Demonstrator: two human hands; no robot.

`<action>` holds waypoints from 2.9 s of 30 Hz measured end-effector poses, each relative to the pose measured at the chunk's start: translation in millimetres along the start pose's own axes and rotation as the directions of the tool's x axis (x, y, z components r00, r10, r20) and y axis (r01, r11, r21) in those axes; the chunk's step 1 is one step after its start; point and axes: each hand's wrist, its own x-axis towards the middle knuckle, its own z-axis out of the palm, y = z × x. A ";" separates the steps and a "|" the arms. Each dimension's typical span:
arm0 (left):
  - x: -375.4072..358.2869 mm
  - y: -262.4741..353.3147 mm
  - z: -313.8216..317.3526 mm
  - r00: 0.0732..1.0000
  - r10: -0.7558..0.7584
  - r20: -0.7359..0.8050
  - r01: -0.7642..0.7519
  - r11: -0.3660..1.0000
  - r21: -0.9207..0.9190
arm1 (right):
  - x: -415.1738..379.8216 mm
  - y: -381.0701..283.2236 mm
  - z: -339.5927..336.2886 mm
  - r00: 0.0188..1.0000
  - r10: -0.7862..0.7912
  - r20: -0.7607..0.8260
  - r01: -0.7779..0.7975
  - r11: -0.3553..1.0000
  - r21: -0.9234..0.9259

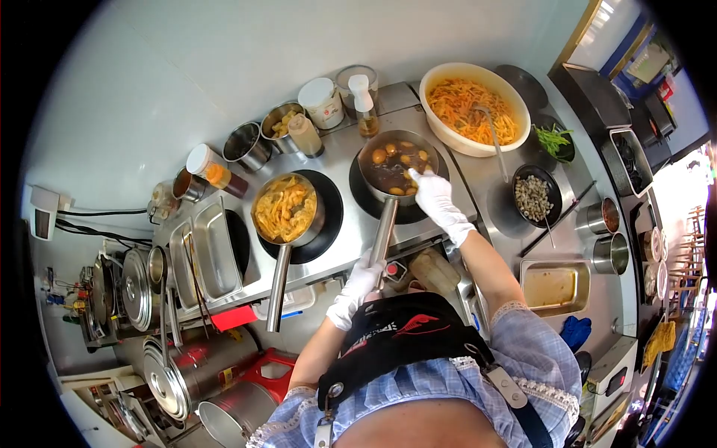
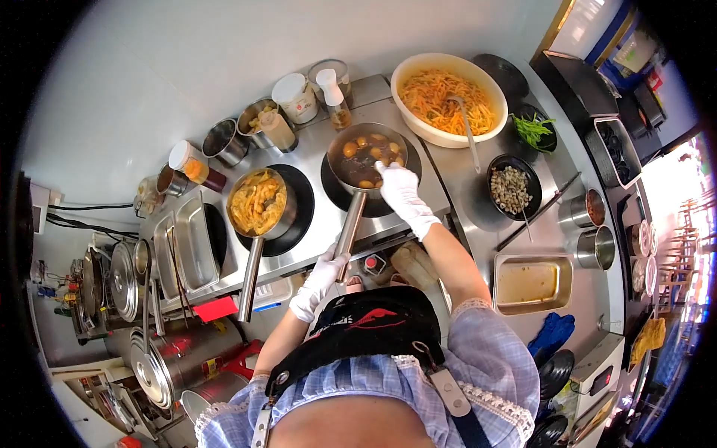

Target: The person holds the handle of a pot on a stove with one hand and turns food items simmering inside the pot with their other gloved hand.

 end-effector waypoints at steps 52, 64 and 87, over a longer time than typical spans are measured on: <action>-1.9 2.6 1.9 1.000 0.002 0.022 -0.001 1.000 -0.019 | -16.1 21.0 -109.1 0.957 0.068 0.281 -0.070 0.998 -0.002; 14.2 -18.6 1.2 0.998 0.051 -0.028 -0.052 0.998 -0.030 | -18.8 -6.8 -49.7 0.948 -0.011 0.317 -0.017 0.996 0.084; 1.6 1.8 2.3 0.999 0.003 0.038 -0.002 1.000 -0.026 | -6.1 22.0 -116.9 0.947 0.047 0.319 -0.024 0.997 -0.078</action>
